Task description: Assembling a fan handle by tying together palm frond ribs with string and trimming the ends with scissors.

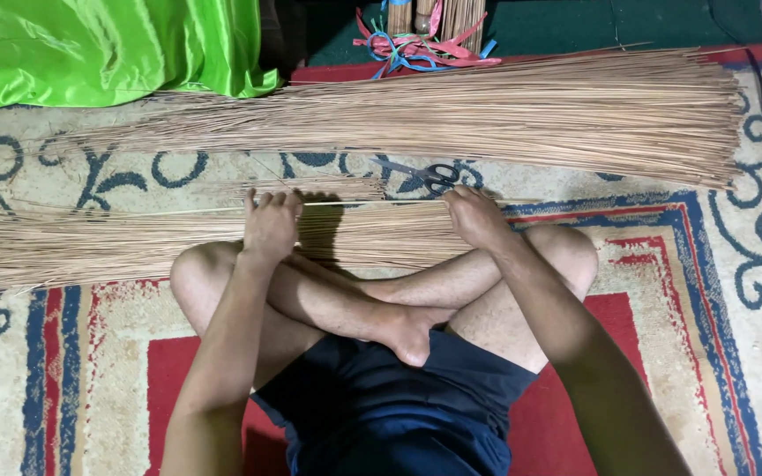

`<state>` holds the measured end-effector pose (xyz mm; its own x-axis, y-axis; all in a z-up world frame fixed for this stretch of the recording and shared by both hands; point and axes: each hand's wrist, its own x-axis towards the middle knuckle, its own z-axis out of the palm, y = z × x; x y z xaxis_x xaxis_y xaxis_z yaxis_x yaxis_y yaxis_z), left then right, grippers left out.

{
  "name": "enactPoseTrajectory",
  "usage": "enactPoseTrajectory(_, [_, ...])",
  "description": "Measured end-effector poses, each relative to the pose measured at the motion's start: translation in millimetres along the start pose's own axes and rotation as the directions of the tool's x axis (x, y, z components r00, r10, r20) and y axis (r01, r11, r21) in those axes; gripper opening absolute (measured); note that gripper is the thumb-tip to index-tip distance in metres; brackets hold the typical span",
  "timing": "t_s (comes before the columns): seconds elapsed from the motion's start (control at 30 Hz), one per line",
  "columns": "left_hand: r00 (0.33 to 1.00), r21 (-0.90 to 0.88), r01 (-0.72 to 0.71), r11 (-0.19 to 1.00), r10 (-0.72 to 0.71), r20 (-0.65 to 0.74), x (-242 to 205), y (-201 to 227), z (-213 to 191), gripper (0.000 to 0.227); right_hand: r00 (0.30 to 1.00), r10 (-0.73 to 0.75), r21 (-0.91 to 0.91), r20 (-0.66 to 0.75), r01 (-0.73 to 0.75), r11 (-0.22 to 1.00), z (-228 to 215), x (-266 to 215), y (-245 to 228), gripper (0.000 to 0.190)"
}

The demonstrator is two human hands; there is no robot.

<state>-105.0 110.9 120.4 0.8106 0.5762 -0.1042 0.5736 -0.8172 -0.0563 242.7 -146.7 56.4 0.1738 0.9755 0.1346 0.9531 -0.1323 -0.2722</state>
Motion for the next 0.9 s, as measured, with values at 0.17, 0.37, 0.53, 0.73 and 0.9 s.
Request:
enactPoseTrajectory(0.17, [0.999, -0.047, -0.041, 0.998, 0.039, -0.035, -3, 10, 13, 0.026, 0.999, 0.024, -0.011, -0.028, -0.024, 1.0, 43, 1, 1, 0.023])
enactPoseTrajectory(0.37, [0.978, -0.152, -0.174, 0.973, 0.154, -0.139, -2, 44, 37, 0.02, 0.998, 0.051, 0.046, -0.034, -0.049, 0.998, 82, -6, -15, 0.021])
enactPoseTrajectory(0.53, [0.972, -0.219, -0.174, 0.96, 0.131, -0.195, 0, 49, 50, 0.015, 0.99, 0.133, -0.087, -0.051, -0.137, 0.987, 90, -8, -13, 0.018])
enactPoseTrajectory(0.73, [0.986, -0.301, -0.115, 0.947, 0.072, -0.151, 8, 50, 62, 0.016, 0.969, 0.245, -0.063, 0.023, -0.243, 0.968, 93, -10, -15, 0.014])
enactPoseTrajectory(0.9, [0.96, -0.194, -0.163, 0.967, 0.11, -0.258, 19, 44, 101, 0.013, 0.969, 0.248, -0.079, -0.005, -0.248, 0.966, 69, -4, -33, 0.008])
